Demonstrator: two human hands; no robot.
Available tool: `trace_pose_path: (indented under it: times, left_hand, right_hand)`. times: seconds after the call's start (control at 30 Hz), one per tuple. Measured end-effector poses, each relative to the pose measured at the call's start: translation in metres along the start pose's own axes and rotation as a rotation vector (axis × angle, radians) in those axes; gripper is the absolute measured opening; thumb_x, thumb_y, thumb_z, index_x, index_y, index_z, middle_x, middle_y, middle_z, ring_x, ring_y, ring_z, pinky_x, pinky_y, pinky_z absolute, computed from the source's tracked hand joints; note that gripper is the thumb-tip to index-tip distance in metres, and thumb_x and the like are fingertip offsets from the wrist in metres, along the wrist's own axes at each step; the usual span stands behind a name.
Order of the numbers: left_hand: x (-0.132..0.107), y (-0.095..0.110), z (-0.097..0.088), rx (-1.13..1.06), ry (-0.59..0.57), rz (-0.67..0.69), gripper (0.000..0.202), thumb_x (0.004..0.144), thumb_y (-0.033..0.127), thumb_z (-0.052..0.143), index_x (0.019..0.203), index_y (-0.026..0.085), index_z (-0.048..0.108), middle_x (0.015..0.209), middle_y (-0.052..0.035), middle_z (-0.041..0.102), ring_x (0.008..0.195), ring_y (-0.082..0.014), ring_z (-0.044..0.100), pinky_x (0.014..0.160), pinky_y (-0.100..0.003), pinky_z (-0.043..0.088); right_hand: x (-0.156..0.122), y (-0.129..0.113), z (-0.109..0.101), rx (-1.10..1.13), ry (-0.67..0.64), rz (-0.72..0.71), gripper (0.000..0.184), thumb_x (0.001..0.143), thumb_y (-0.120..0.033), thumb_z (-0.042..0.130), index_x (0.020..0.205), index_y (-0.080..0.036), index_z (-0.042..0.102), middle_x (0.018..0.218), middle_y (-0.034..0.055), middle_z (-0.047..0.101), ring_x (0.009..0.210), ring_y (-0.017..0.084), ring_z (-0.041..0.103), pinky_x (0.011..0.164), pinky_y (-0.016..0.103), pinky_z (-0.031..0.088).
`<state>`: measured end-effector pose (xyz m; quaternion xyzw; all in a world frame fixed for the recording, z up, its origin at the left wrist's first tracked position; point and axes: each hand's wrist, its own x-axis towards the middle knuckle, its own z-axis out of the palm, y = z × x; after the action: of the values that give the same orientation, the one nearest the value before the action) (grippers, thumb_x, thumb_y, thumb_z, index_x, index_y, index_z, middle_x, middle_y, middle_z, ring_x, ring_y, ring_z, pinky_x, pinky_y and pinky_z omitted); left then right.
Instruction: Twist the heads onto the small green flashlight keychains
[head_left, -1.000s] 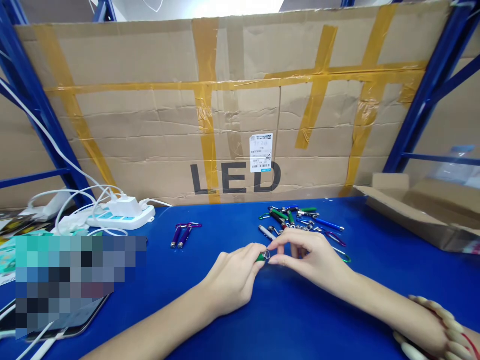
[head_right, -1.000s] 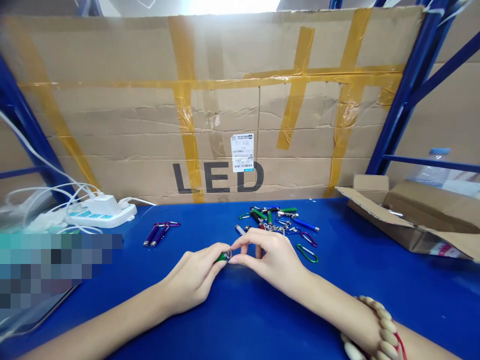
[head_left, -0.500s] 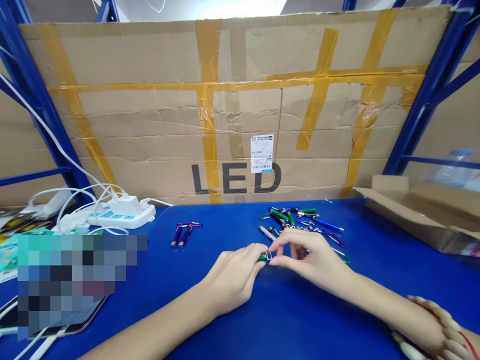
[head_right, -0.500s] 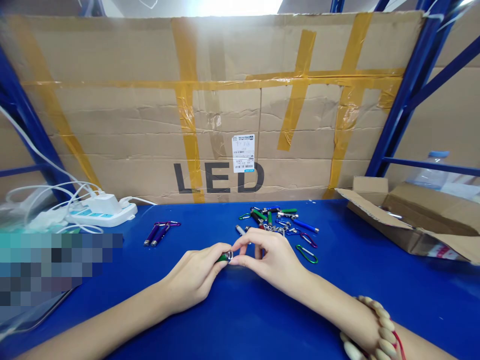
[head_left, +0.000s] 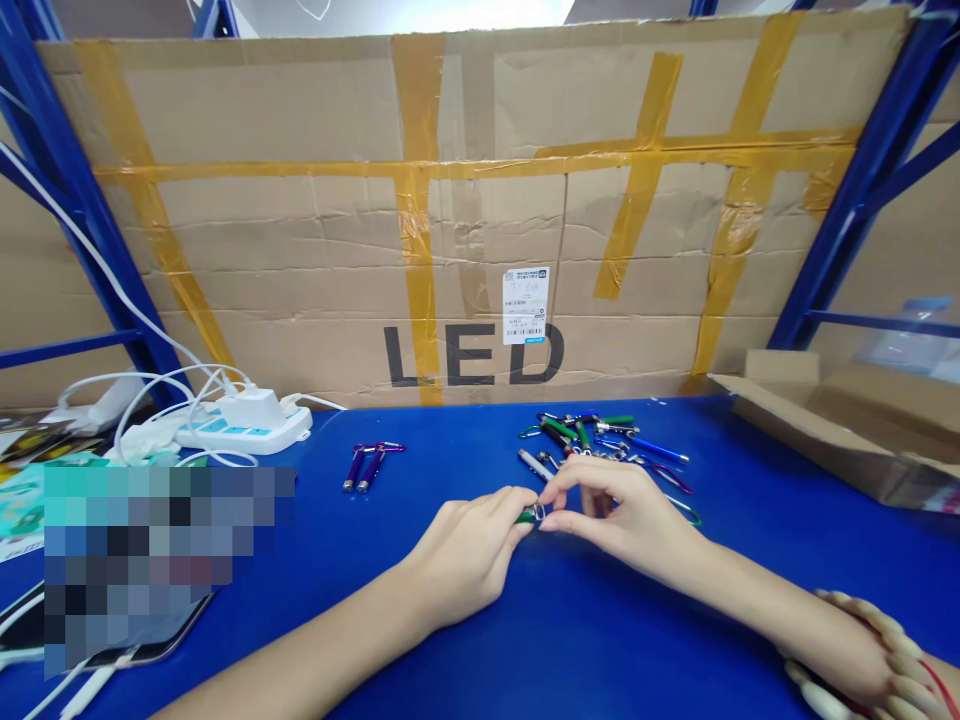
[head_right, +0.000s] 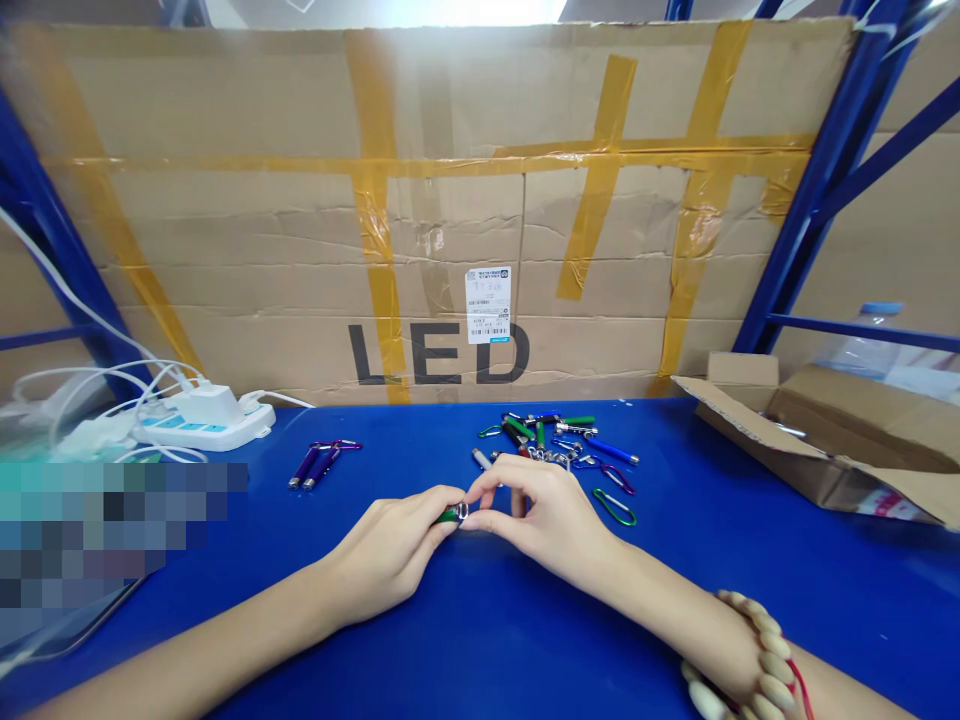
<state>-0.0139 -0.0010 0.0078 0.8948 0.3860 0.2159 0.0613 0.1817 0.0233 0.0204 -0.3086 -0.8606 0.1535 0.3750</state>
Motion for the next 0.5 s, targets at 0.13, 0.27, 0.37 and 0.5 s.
trace_pose_path:
  times: [0.13,0.27,0.37,0.5]
  left_hand:
    - [0.0009,0.0003,-0.0004,0.000,-0.004,0.004,0.017,0.093,0.018,0.033,0.105,0.021,0.045,0.097,-0.0007,0.062,0.087,-0.0162,0.061,0.070,-0.025,0.045]
    - [0.0001,-0.0011,0.0002,0.005,0.009,0.035,0.019,0.093,0.018,0.034,0.107,0.022,0.046,0.102,-0.0008,0.062,0.090,-0.0157,0.061,0.071,-0.024,0.046]
    - [-0.0015,-0.0021,0.0006,-0.004,0.017,0.071,0.019,0.093,0.016,0.035,0.106,0.022,0.047,0.102,-0.0003,0.063,0.088,-0.0147,0.061,0.070,-0.023,0.045]
    - [-0.0030,-0.0028,0.0009,0.021,0.047,0.123,0.017,0.092,0.015,0.037,0.103,0.021,0.048,0.098,-0.0009,0.064,0.084,-0.0152,0.062,0.067,-0.023,0.045]
  right_hand:
    - [-0.0007,0.0025,0.0002,-0.015,0.002,-0.029,0.030,0.080,-0.047,0.061,0.079,-0.018,0.067,0.072,0.0024,0.062,0.047,0.008,0.047,0.045,0.021,0.038]
    - [0.0001,0.0034,0.0006,0.036,0.019,-0.057,0.032,0.077,-0.049,0.063,0.071,-0.018,0.070,0.068,0.0035,0.062,0.053,0.010,0.051,0.045,0.021,0.038]
    - [0.0011,0.0023,0.0012,0.100,0.036,-0.040,0.033,0.073,-0.050,0.066,0.065,-0.018,0.071,0.063,0.0030,0.060,0.053,0.011,0.051,0.043,0.021,0.037]
    - [0.0011,0.0020,0.0020,0.135,0.025,-0.016,0.038,0.072,-0.055,0.065,0.062,-0.018,0.070,0.060,0.0025,0.060,0.052,0.011,0.049,0.043,0.022,0.036]
